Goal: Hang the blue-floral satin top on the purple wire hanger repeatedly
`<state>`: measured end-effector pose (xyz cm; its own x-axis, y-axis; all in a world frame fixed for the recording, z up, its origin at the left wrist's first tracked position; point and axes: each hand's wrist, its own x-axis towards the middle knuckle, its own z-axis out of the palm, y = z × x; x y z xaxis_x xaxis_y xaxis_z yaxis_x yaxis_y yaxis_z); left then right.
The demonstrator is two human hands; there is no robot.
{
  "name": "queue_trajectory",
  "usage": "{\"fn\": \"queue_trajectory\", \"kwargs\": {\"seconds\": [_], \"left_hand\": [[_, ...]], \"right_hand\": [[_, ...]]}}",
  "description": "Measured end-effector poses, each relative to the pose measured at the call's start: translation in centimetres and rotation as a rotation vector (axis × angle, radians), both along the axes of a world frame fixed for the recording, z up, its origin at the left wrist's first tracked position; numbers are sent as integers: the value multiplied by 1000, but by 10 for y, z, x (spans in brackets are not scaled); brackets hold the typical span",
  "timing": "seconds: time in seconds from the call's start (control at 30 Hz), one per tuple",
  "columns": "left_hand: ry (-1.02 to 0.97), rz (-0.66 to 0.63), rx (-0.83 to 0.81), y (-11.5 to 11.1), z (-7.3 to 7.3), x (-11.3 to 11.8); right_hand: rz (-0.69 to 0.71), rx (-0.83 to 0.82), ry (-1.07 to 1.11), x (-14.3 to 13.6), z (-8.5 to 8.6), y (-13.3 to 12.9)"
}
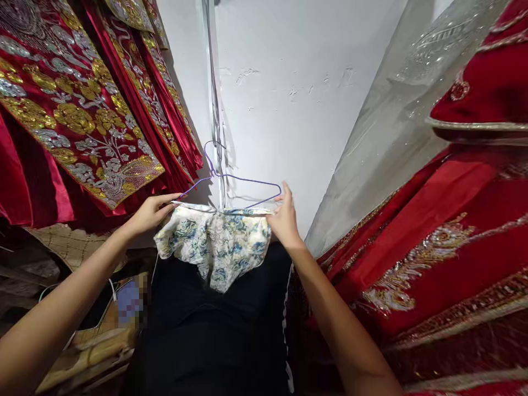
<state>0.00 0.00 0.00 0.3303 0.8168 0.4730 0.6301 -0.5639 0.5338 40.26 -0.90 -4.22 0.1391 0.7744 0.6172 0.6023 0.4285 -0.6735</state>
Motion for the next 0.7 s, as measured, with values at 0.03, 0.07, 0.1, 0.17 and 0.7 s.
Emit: {"fn": "queue_trajectory", "kwargs": {"seconds": [0.03,0.07,0.1,0.17,0.7], "left_hand": [[19,-50,6,1,3,2],[34,-85,19,1,7,3],[44,-103,36,1,10,4],[55,-104,93,2,15,3],[-240,187,138,11,-1,-26]], "right_hand": [[-61,15,-23,7,2,7],[-99,23,-41,14,5,14],[-114,22,-55,20,8,20],[-72,2,-80,29,16,26],[682,-599,-30,31,93,-15]]}}
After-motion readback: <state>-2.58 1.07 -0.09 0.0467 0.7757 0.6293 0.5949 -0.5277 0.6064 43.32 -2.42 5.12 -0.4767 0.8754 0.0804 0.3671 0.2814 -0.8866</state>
